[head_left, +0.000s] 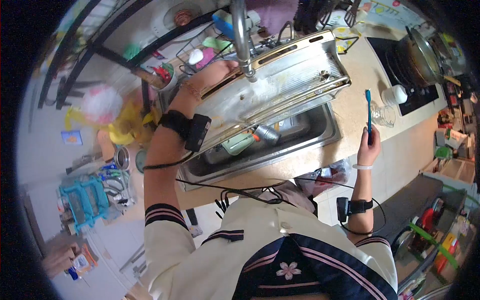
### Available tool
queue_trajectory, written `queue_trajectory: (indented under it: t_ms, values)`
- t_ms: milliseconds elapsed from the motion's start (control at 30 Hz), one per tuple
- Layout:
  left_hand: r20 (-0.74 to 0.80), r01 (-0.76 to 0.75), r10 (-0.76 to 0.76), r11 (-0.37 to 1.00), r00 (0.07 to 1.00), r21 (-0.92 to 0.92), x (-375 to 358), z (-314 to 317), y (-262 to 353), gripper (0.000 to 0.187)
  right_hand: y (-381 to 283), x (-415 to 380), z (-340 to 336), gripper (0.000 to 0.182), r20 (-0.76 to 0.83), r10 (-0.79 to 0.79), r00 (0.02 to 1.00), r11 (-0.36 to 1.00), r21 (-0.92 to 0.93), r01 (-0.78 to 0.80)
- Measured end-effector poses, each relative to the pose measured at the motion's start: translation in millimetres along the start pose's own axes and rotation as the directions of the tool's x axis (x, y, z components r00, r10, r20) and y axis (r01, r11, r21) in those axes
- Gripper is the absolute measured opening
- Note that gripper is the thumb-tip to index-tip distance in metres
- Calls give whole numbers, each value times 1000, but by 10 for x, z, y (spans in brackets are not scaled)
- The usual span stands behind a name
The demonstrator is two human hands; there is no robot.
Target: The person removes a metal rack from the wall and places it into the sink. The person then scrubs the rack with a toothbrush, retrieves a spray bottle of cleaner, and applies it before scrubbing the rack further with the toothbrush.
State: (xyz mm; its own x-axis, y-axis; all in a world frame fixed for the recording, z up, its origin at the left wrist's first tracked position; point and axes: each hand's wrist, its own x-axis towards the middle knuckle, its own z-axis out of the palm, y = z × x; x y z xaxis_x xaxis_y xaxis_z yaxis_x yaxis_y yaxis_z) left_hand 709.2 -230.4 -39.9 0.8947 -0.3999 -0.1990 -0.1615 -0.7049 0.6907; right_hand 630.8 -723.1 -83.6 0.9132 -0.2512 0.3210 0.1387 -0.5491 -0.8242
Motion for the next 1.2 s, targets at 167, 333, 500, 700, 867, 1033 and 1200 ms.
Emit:
queue_trajectory:
  t_ms: [167,333,500,700,867,1033,1200]
  values:
    - [68,-8,17,991,998,-137,566,115,-239,34,117,-247,-90,18,-42,37,998,998,-42,-39]
    - [-67,-44,10,846,998,-531,974,289,-558,44,-2,-364,-104,18,-52,133,990,987,-81,-137]
    - [-7,110,-140,806,990,-582,1046,236,-283,43,111,-402,-78,19,-74,124,990,991,-43,-127]
    - [230,-120,63,963,971,241,837,73,-40,42,154,-454,-28,20,-36,134,990,988,-74,-137]
    - [113,-24,-14,944,994,330,965,140,-505,41,193,-445,59,19,7,71,997,993,-96,-70]
    - [13,35,-34,847,999,-530,820,132,-351,36,44,-443,-10,17,48,183,982,975,-134,-176]
    - [-68,107,-222,689,973,-717,88,10,318,38,132,-535,-59,17,26,182,983,977,-121,-177]
